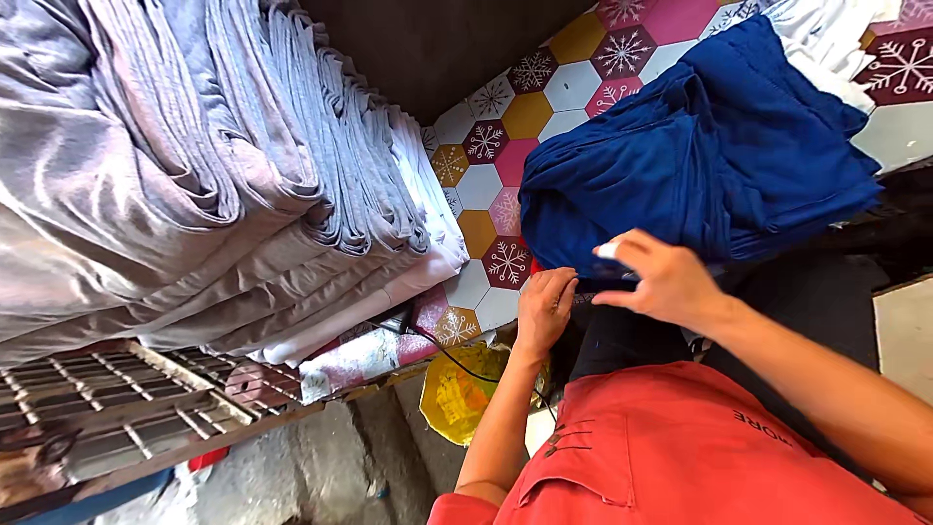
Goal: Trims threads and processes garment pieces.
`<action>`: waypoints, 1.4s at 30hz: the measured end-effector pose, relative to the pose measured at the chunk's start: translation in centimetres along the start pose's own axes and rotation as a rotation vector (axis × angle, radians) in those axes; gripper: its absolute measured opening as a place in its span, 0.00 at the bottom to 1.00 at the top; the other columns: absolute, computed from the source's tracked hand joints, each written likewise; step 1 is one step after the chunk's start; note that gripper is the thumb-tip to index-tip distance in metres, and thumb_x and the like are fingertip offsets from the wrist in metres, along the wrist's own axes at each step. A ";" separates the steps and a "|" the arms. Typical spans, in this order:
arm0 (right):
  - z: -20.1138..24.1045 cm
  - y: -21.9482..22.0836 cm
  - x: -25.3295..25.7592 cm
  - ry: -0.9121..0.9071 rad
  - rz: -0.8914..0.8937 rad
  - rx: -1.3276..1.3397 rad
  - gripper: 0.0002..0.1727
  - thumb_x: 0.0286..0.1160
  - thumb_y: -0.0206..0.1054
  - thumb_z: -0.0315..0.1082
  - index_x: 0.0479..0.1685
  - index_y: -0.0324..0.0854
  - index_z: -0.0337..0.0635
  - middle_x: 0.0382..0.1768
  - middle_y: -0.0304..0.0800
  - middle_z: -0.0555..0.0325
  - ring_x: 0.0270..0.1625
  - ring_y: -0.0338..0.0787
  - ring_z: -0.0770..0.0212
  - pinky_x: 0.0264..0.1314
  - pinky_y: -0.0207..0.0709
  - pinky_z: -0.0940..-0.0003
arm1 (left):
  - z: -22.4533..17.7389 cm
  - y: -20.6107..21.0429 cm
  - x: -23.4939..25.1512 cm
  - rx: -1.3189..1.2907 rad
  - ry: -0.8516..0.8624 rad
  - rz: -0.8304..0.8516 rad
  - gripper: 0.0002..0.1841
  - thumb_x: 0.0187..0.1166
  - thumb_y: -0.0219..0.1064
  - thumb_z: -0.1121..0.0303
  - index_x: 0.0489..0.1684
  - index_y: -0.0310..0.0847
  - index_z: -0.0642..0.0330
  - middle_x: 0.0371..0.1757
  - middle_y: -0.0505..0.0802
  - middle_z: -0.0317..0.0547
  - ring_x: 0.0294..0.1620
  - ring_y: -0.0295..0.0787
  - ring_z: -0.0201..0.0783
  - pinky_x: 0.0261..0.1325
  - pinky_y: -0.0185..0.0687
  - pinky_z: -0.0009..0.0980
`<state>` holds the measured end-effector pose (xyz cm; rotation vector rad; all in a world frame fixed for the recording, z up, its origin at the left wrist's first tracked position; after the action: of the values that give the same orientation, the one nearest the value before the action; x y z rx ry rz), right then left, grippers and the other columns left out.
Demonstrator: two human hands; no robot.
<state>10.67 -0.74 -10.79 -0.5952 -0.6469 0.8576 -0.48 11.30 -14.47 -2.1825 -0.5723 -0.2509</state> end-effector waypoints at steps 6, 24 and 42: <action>-2.0 -2.0 2.0 0.125 0.085 0.243 0.06 0.75 0.72 0.32 0.33 0.88 0.40 0.25 0.86 0.59 0.28 0.84 0.65 0.32 0.79 0.63 | 0.8 -1.3 1.4 -0.028 -0.171 -0.097 0.11 0.68 0.68 0.85 0.48 0.86 0.72 0.52 0.93 0.56 0.58 0.91 0.47 0.64 0.86 0.43; 0.1 -3.1 2.1 0.173 -0.222 0.274 0.08 0.75 0.69 0.31 0.30 0.85 0.37 0.31 0.83 0.58 0.32 0.81 0.70 0.34 0.75 0.74 | -2.7 -1.1 4.1 -0.671 -0.495 -0.054 0.14 0.76 0.69 0.81 0.56 0.78 0.62 0.41 0.96 0.40 0.40 0.94 0.27 0.48 0.90 0.26; -0.8 -2.7 1.5 0.316 -0.161 0.387 0.08 0.75 0.74 0.34 0.30 0.87 0.42 0.31 0.82 0.65 0.31 0.78 0.76 0.34 0.72 0.80 | -5.0 -2.5 4.0 -0.317 -0.193 -0.252 0.13 0.68 0.73 0.81 0.49 0.82 0.68 0.41 0.97 0.46 0.40 0.95 0.28 0.47 0.90 0.25</action>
<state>13.29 -1.07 -8.97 -0.3123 -0.2270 0.6941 1.88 9.99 -8.21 -2.4556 -0.9753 -0.2817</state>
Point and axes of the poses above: each hand's wrist, its own x-axis towards the middle knuckle, its own y-axis out of the palm, z = x × y, the point moved 9 cm from there along x, towards the middle knuckle
